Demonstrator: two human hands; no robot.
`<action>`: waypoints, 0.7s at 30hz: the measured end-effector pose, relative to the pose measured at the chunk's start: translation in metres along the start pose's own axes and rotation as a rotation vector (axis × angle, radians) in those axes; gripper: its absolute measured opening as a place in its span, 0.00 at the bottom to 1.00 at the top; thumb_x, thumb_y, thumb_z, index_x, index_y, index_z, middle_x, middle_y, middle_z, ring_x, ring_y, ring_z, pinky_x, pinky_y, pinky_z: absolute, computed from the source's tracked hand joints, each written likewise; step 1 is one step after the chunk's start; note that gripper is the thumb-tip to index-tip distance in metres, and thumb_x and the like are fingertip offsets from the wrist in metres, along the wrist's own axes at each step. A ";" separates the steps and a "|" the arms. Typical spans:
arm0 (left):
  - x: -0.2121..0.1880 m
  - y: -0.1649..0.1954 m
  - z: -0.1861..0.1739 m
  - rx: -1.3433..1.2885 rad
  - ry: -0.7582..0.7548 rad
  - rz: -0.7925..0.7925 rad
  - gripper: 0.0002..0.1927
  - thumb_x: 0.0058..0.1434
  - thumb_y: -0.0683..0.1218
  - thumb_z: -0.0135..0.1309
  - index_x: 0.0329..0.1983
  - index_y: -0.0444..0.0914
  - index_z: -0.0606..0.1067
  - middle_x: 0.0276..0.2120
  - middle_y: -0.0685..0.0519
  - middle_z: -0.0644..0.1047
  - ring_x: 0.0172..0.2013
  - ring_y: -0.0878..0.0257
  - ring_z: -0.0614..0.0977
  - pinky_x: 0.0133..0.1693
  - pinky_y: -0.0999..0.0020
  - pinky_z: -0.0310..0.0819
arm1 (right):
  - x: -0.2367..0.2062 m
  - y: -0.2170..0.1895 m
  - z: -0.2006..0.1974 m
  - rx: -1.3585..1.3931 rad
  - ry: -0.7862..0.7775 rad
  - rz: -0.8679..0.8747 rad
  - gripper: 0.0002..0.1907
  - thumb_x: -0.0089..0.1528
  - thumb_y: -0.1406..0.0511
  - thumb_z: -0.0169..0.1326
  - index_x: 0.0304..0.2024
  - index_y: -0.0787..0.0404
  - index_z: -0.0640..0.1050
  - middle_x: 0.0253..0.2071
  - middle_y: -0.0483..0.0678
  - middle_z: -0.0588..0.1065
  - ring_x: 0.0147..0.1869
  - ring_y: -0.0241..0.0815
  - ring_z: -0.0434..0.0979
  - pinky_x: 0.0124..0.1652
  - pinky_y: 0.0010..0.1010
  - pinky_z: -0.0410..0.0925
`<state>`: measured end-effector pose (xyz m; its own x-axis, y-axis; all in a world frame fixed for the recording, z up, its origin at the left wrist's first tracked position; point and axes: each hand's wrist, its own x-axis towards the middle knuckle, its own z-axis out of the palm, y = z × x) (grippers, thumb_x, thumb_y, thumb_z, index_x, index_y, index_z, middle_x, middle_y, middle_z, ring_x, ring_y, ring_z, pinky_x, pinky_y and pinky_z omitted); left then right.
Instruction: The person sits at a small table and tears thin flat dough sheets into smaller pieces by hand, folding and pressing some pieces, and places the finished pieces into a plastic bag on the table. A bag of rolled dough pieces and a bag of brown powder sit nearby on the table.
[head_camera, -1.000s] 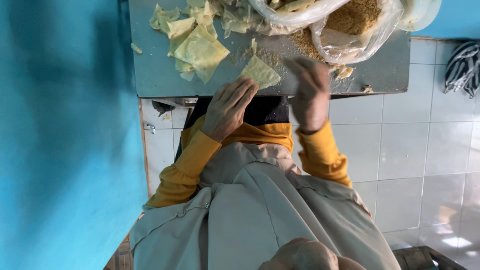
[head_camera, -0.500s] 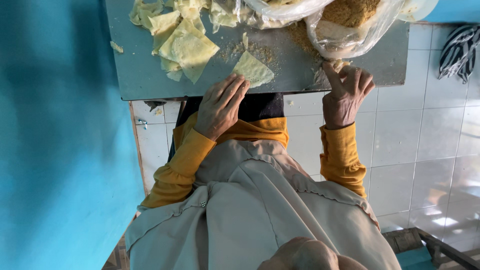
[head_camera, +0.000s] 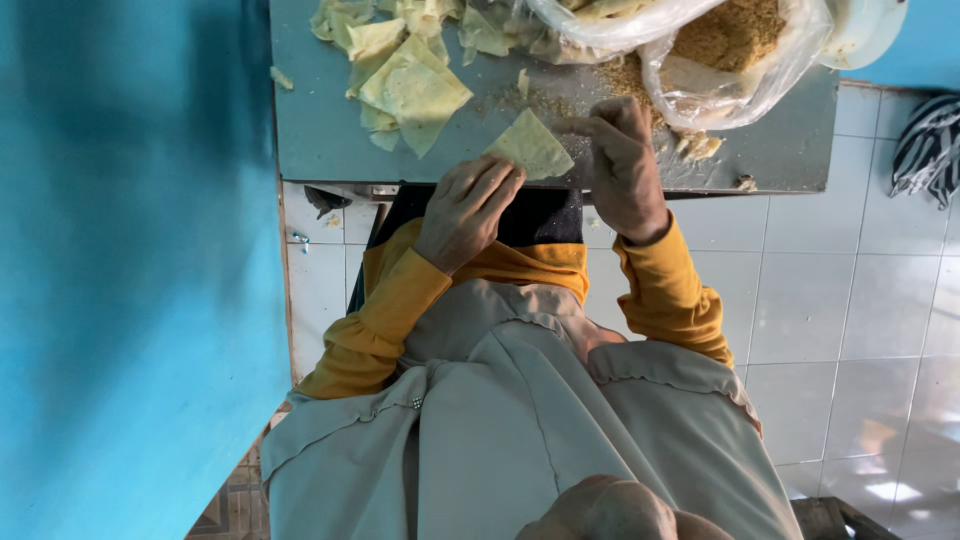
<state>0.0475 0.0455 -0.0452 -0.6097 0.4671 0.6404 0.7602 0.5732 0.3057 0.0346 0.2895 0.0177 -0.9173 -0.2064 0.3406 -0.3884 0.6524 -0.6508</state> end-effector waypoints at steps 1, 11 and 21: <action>0.000 0.001 0.000 -0.001 0.010 0.000 0.16 0.68 0.39 0.55 0.59 0.37 0.77 0.59 0.51 0.74 0.62 0.55 0.73 0.62 0.56 0.70 | 0.004 -0.002 0.002 -0.011 -0.011 -0.007 0.25 0.64 0.84 0.48 0.53 0.56 0.84 0.45 0.47 0.66 0.51 0.44 0.64 0.51 0.33 0.62; 0.004 0.010 -0.004 -0.106 -0.010 -0.029 0.16 0.66 0.39 0.56 0.57 0.35 0.77 0.55 0.49 0.73 0.58 0.52 0.74 0.59 0.54 0.71 | 0.012 -0.019 0.015 -0.442 0.003 -0.182 0.20 0.60 0.66 0.67 0.55 0.47 0.85 0.43 0.46 0.68 0.52 0.49 0.65 0.55 0.44 0.60; 0.039 0.014 -0.022 -0.095 0.066 -0.300 0.08 0.66 0.44 0.60 0.44 0.37 0.74 0.48 0.49 0.72 0.49 0.50 0.74 0.51 0.53 0.69 | 0.010 -0.030 0.014 -0.598 0.013 -0.157 0.32 0.56 0.77 0.54 0.62 0.50 0.81 0.51 0.48 0.69 0.57 0.51 0.66 0.58 0.47 0.60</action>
<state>0.0395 0.0572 -0.0007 -0.7962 0.2404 0.5552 0.5683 0.6120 0.5500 0.0354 0.2578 0.0311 -0.8504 -0.3266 0.4124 -0.3987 0.9115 -0.1004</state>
